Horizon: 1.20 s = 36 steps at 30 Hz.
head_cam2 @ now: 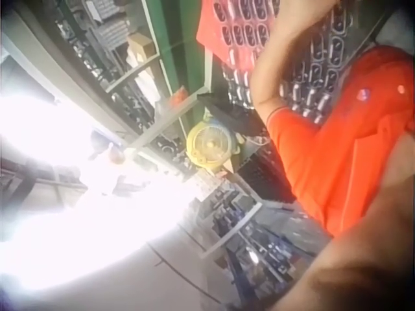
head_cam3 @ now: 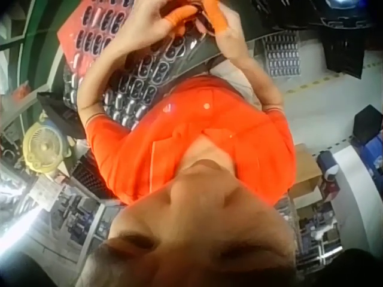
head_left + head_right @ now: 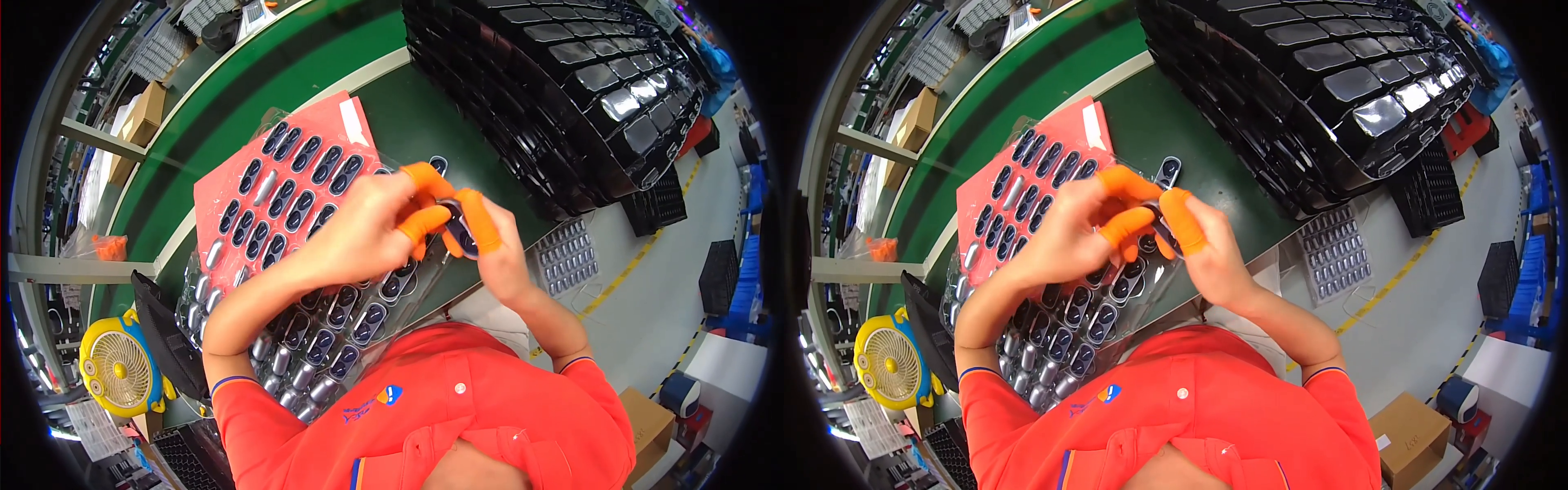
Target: The person assembles electronic components by hand, then organizes them into a plastic tray.
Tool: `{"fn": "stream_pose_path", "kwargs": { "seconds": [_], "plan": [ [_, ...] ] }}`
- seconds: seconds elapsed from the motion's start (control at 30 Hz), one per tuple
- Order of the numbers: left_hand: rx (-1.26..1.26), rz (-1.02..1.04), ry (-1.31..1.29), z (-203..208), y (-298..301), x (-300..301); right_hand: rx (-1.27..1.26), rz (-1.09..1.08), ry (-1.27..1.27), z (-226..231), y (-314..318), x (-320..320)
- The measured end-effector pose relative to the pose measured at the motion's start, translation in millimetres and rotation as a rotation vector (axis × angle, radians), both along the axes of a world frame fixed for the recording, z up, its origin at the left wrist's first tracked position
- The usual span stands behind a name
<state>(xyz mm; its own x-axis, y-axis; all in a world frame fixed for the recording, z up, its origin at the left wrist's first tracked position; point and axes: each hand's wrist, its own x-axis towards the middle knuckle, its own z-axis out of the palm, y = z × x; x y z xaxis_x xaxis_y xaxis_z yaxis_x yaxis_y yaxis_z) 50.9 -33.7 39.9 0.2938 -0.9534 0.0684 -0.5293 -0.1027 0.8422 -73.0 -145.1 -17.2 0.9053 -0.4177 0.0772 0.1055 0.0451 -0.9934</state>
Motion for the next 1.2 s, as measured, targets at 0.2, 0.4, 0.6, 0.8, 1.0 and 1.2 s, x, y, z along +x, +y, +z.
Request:
{"fn": "stream_pose_path", "kwargs": {
  "seconds": [0.2, 0.4, 0.6, 0.8, 1.0, 1.2],
  "plan": [
    [-0.074, 0.155, 0.327, -8.2, 25.4, 7.7, 0.523, 0.123, -0.254, -2.9, -8.6, -0.5],
    [-0.118, 0.138, 0.021, -11.1, 39.3, -15.5, 0.321, 0.114, -0.325, -8.0, 4.5, 0.8],
    [-0.064, 0.152, 0.383, -7.2, 45.5, -18.4, 0.298, 0.197, -0.26, -7.3, 2.3, -6.3],
    [0.058, 0.245, 0.736, -12.6, 35.0, -15.0, -0.157, 0.029, -0.371, -5.6, 13.5, -4.7],
    [0.126, 0.193, 0.77, -21.8, 35.0, -11.9, -0.016, -0.005, -0.302, -10.1, 19.8, -8.4],
    [-0.096, 0.29, 1.051, -16.9, 52.4, -10.6, -0.255, -0.068, -0.487, -10.5, 23.2, -1.1]
  ]
}}
